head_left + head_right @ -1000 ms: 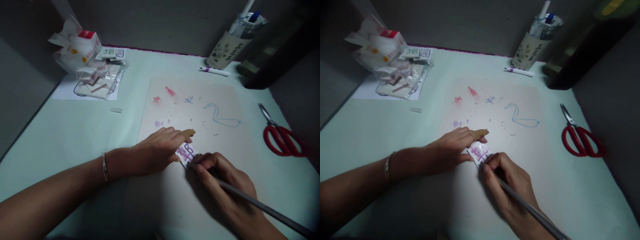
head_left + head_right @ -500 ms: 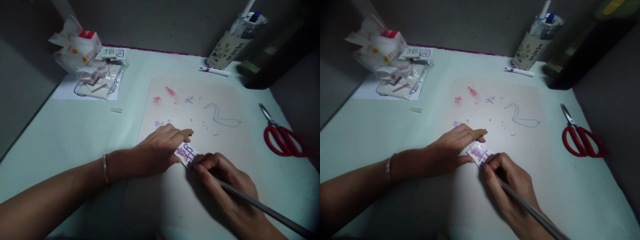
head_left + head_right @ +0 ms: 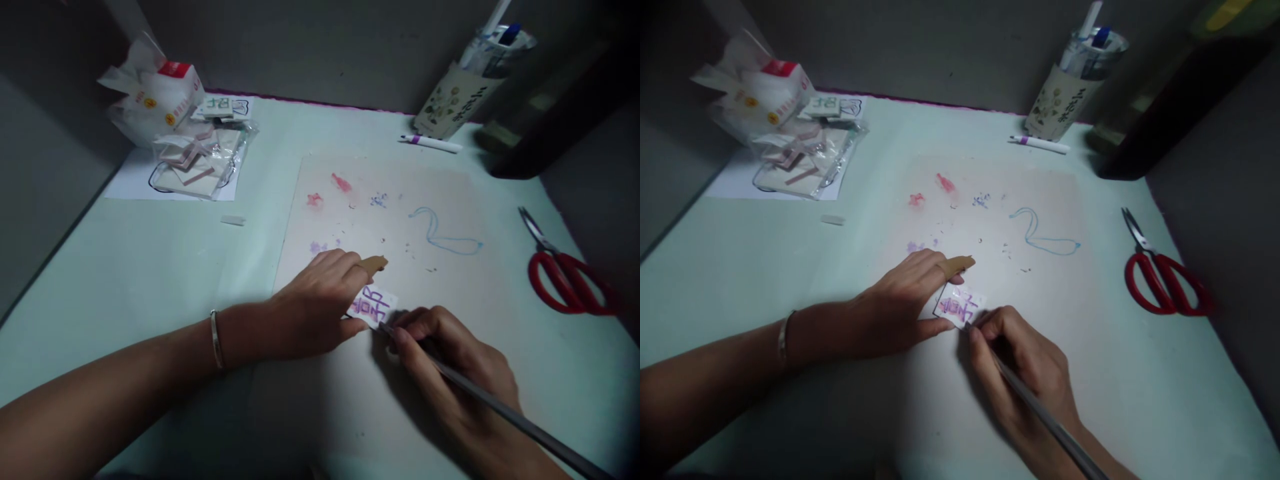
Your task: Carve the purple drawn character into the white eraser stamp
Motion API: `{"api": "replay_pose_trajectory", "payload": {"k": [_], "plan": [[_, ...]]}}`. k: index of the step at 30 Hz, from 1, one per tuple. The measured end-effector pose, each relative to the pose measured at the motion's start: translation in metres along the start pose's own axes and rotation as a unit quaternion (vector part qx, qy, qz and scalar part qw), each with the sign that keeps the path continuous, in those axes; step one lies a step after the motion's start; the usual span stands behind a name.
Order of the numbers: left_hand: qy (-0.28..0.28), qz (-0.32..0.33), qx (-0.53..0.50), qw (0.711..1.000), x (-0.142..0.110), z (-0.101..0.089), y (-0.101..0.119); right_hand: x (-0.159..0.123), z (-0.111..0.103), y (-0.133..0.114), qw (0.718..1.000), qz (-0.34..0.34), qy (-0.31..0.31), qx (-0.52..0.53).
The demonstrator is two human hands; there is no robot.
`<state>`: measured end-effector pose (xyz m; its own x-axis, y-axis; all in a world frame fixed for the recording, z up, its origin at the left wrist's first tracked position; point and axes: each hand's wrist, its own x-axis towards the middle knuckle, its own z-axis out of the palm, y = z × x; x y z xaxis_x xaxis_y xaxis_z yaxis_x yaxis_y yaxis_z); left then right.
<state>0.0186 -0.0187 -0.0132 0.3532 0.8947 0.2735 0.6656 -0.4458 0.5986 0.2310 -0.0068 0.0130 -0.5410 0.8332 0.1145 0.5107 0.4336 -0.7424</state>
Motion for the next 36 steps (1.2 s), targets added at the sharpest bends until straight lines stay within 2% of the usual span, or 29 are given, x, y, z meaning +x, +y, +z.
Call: {"api": "replay_pose_trajectory", "payload": {"k": [7, 23, 28, 32, 36], "plan": [[0.009, -0.032, 0.046, 0.998, 0.001, 0.001, 0.007, -0.003, 0.005, -0.001, 0.999, 0.034, 0.037, -0.015], [0.028, -0.054, 0.089, 0.994, -0.001, 0.004, 0.013, -0.002, 0.005, 0.002, 0.998, 0.051, 0.044, -0.006], [0.011, -0.027, 0.028, 0.999, -0.003, 0.005, 0.007, 0.000, 0.003, 0.003, 0.995, 0.085, 0.048, 0.010], [-0.047, 0.005, -0.041, 0.998, -0.003, -0.003, 0.004, 0.003, 0.001, 0.008, 0.993, 0.104, 0.050, 0.041], [-0.057, -0.021, -0.066, 0.996, -0.002, -0.009, 0.004, 0.004, -0.001, 0.010, 0.993, 0.098, 0.041, 0.060]]}}
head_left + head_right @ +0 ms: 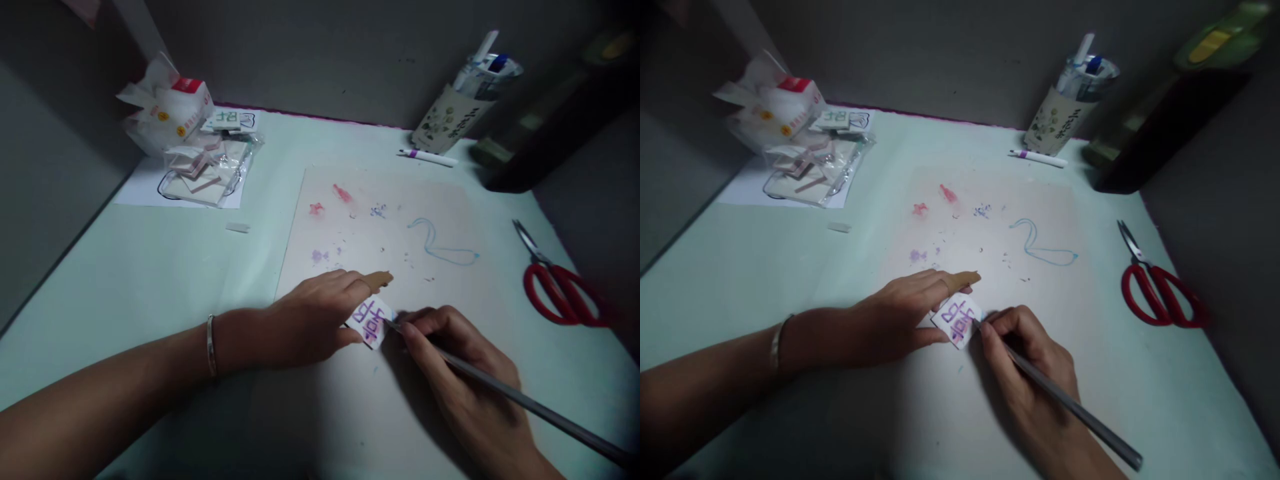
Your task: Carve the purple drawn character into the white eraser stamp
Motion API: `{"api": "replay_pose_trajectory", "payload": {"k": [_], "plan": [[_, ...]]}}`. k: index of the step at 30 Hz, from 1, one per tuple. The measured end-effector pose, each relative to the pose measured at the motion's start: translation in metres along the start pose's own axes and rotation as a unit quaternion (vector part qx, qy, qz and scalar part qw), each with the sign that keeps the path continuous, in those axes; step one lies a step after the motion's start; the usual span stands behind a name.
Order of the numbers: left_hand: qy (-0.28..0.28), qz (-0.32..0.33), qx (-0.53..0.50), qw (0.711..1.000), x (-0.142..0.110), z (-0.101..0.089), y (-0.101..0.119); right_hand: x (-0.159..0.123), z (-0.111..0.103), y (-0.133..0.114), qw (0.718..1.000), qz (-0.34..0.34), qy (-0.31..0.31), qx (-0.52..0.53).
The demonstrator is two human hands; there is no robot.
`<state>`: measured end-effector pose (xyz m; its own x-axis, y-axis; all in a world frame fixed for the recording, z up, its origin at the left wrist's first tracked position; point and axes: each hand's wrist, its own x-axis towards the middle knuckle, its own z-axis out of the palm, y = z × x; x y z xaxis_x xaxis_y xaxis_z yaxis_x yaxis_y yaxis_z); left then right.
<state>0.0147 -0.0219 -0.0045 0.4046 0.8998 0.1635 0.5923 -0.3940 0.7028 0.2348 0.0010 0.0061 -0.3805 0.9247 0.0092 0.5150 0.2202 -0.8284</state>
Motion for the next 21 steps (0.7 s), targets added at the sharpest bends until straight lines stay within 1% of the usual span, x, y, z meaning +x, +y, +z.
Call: {"api": "replay_pose_trajectory", "payload": {"k": [3, 6, 11, 15, 21], "plan": [[0.023, -0.018, -0.004, 1.000, 0.001, 0.003, 0.000, 0.000, 0.000, -0.003, 1.000, 0.001, -0.001, -0.001], [0.049, -0.019, -0.001, 0.999, 0.001, 0.007, -0.001, -0.001, 0.001, -0.006, 1.000, 0.002, 0.008, -0.001], [0.063, -0.026, 0.009, 0.998, 0.000, 0.012, 0.001, 0.000, 0.003, -0.008, 1.000, -0.001, 0.014, -0.005], [0.075, -0.035, 0.014, 0.996, 0.002, 0.014, 0.003, -0.002, 0.004, -0.007, 0.999, -0.034, 0.019, -0.015], [0.077, -0.038, 0.023, 0.996, 0.002, 0.015, 0.005, -0.006, 0.005, -0.007, 0.995, -0.073, 0.015, -0.069]]}}
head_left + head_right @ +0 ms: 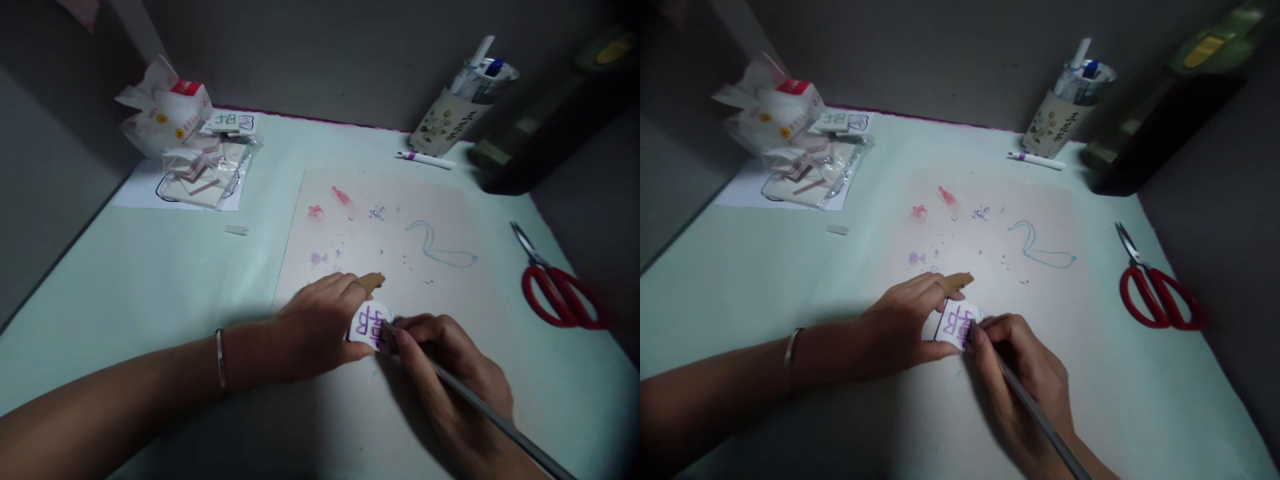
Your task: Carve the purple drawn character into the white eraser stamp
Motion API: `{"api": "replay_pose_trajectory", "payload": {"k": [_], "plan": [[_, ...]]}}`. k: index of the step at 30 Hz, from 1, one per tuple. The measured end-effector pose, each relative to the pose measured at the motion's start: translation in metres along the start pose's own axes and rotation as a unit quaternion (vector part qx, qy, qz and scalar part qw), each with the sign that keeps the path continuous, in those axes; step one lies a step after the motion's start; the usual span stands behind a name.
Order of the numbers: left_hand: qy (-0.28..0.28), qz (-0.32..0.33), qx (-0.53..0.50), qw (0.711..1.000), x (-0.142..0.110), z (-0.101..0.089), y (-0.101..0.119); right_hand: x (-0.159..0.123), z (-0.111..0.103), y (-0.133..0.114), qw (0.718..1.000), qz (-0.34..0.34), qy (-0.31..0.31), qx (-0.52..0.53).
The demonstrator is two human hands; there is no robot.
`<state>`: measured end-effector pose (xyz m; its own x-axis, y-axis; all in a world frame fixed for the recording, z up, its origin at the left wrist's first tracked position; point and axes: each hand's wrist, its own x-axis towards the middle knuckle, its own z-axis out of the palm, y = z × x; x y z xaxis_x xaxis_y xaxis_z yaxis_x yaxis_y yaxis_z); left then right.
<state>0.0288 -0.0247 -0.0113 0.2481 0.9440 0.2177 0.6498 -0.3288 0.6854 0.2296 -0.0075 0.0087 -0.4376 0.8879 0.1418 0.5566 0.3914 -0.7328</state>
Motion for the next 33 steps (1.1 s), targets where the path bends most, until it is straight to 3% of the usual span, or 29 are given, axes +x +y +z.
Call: {"api": "replay_pose_trajectory", "payload": {"k": [8, 13, 18, 26, 33], "plan": [[-0.001, 0.009, 0.013, 1.000, -0.002, 0.002, -0.001, 0.005, -0.001, 0.003, 0.998, 0.051, 0.004, 0.046], [0.020, 0.031, 0.062, 0.997, 0.000, 0.003, -0.001, 0.004, -0.004, 0.002, 0.999, 0.037, 0.003, 0.025], [0.032, 0.036, 0.074, 0.996, 0.000, 0.005, -0.002, 0.002, -0.003, -0.001, 0.998, -0.042, -0.015, 0.033], [0.041, 0.040, 0.049, 0.997, -0.002, 0.004, -0.004, -0.004, 0.014, 0.002, 0.982, -0.180, 0.052, -0.040], [-0.013, 0.025, 0.034, 0.999, -0.007, -0.003, -0.006, -0.005, 0.007, 0.000, 0.994, -0.107, 0.025, -0.021]]}}
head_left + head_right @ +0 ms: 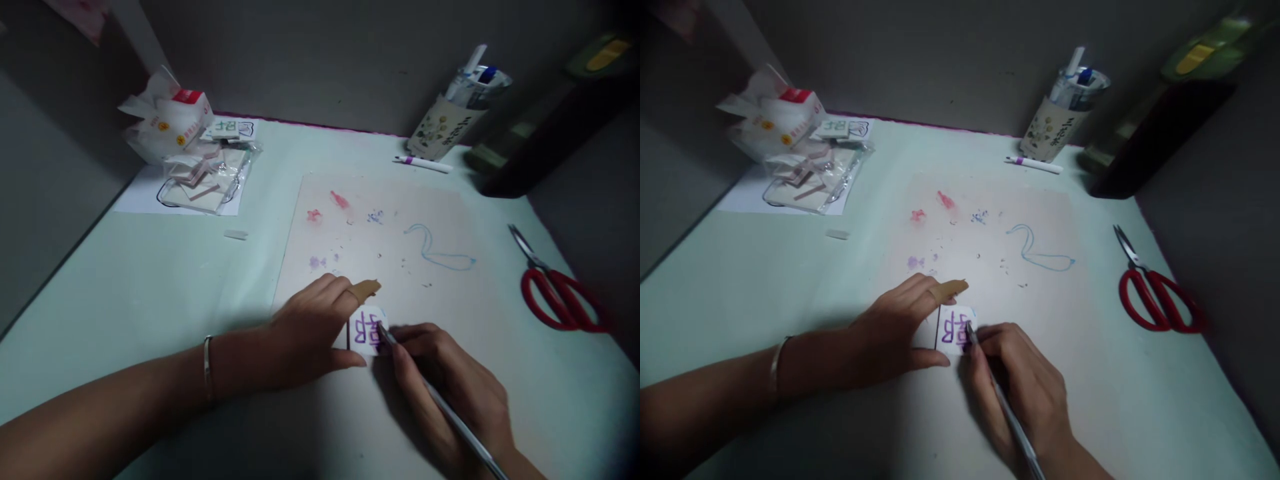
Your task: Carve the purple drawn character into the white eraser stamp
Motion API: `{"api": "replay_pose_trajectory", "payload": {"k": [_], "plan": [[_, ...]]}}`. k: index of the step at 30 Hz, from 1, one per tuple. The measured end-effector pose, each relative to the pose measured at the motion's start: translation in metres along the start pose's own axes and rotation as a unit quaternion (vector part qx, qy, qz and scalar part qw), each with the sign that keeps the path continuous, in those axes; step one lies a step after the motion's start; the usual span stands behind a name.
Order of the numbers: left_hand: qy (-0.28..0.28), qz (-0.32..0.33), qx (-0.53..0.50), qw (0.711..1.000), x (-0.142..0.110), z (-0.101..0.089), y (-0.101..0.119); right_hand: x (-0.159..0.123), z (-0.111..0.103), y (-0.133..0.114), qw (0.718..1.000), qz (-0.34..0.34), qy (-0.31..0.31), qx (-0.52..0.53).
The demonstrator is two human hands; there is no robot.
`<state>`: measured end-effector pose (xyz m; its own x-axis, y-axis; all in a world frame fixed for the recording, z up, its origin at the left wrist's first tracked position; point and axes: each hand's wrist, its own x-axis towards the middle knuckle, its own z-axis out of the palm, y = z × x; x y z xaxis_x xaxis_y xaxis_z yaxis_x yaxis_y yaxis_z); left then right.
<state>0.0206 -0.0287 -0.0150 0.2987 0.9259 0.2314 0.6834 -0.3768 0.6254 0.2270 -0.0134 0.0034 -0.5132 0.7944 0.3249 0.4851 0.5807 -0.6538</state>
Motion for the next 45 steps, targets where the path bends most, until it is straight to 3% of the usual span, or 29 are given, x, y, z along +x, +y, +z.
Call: {"api": "replay_pose_trajectory", "payload": {"k": [10, 19, 38, 45], "plan": [[0.006, -0.019, -0.047, 0.999, -0.0021, -0.0031, -0.0009, -0.0004, 0.0084, 0.0038, 0.996, -0.076, 0.052, -0.009], [0.003, -0.024, -0.058, 0.998, -0.0020, -0.0038, -0.0014, -0.0010, 0.0065, 0.0055, 0.993, -0.106, 0.050, -0.018], [-0.001, -0.020, -0.052, 0.998, -0.0041, -0.0028, -0.0040, 0.0022, 0.0066, 0.0057, 0.991, -0.120, 0.060, 0.005], [0.007, -0.016, -0.057, 0.998, -0.0043, -0.0004, -0.0060, 0.0025, 0.0035, 0.0060, 0.993, -0.112, 0.030, 0.006]]}}
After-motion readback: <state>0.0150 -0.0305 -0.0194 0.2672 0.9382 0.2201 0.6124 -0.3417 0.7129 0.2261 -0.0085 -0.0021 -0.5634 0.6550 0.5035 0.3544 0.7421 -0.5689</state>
